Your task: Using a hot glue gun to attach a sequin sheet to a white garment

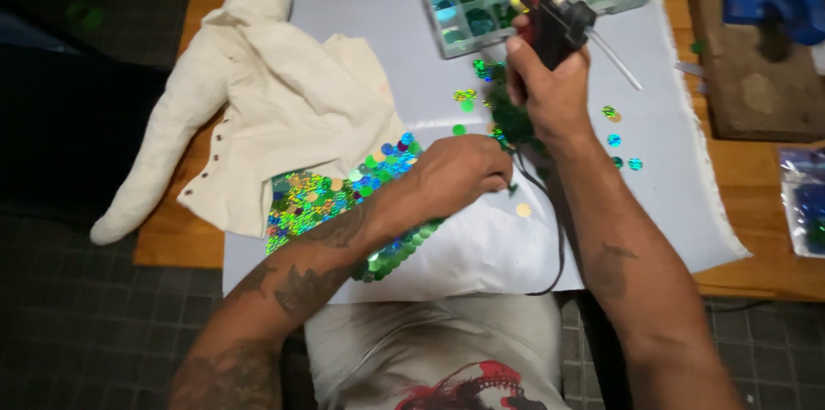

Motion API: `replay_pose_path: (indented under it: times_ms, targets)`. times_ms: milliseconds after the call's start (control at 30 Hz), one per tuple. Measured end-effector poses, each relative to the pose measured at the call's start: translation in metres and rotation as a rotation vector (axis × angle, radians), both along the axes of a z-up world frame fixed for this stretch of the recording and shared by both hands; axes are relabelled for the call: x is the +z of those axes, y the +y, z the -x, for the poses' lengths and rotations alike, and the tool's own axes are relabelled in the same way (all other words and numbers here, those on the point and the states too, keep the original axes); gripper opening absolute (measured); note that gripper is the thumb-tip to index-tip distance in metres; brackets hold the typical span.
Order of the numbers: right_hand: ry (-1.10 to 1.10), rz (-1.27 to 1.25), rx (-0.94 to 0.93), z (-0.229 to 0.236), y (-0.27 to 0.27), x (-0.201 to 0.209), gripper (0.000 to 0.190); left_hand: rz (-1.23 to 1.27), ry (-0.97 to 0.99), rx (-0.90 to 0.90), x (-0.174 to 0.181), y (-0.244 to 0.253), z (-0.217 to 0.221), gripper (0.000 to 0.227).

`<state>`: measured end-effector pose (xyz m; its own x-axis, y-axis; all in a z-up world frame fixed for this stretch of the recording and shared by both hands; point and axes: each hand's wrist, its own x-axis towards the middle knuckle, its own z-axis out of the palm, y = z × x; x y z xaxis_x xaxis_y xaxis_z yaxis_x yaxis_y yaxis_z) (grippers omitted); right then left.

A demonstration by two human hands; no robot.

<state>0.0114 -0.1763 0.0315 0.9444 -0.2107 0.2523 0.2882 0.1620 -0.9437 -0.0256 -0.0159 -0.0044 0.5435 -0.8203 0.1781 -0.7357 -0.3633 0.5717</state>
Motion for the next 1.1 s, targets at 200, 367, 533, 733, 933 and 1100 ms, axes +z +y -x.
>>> replay_pose_path:
  times_ms: [200,367,533,733,933,1100]
  targets:
    - [0.199,0.247,0.074,0.019,0.013,0.031,0.016,0.027,0.072,-0.001,0.029,0.034,0.002,0.003]
    - [0.247,0.650,0.158,0.019,0.010,0.026,0.045,0.308,0.135,0.022,0.045,0.086,-0.017,0.005]
    - [0.526,0.904,0.296,0.036,0.021,0.055,0.058,0.349,0.213,0.289,0.045,0.139,-0.035,0.010]
    - [0.705,0.732,0.612,0.031,0.033,0.046,0.067,0.307,0.434,0.425,0.036,0.150,-0.036,0.010]
    - [0.693,0.697,0.654,0.029,0.046,0.041,0.070,0.299,0.345,0.419,0.018,0.151,-0.046,0.006]
    - [0.711,0.708,0.649,0.028,0.054,0.044,0.061,0.263,0.344,0.457,0.012,0.150,-0.045,0.011]
